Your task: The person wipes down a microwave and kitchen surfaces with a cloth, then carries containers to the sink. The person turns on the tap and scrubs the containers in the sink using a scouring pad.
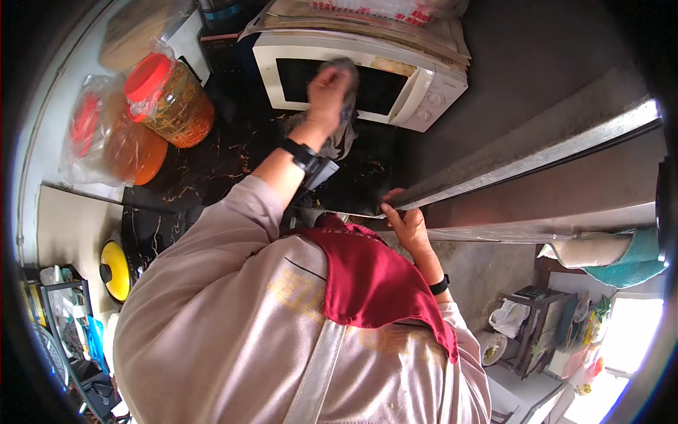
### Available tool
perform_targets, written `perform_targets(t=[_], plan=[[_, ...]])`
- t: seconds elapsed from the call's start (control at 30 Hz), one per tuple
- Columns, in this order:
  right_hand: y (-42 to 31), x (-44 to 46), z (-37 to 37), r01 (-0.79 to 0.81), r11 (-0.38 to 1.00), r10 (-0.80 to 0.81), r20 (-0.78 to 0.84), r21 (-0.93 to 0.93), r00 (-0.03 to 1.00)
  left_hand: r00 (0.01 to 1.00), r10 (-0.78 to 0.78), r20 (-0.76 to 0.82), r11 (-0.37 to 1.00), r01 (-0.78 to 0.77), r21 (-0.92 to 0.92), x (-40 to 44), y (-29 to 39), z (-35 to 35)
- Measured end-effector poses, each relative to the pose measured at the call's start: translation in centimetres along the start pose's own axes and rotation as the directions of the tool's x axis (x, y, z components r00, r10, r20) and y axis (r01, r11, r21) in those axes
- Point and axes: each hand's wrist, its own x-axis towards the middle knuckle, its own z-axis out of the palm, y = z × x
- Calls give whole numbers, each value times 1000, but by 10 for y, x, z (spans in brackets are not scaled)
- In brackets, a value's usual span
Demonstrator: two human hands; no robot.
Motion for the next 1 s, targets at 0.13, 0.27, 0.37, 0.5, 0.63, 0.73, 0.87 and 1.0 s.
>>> perform_targets(t=[0.13,0.27,0.37,0.5,0.63,0.73,0.87,1.0], plan=[[3,0,1,9,1000,-9,-5,-5,1000,780,350,518,491,-624,608,-9,-57,33],[5,-2,1,-40,999,40,-7,10,999,713,70,698,183,-697,693,-26,-82,15],[5,-4,0,88,995,-88,1,-43,996,818,158,553,349,-571,744,-25,-71,17],[14,-4,0,61,996,-62,-6,-59,998,771,510,381,480,-623,618,-11,-11,50],[14,-1,1,20,997,-21,-10,-73,1000,555,211,805,93,-831,548,-5,-19,36],[8,-2,0,20,997,-20,-7,-79,1000,625,105,773,118,-780,615,-18,-82,3],[14,-3,2,146,989,-147,-29,-34,989,733,-48,678,30,-678,735,-16,-90,10],[6,-4,-2,70,996,-69,11,-50,998,610,494,619,269,-785,558,-4,-5,57]])
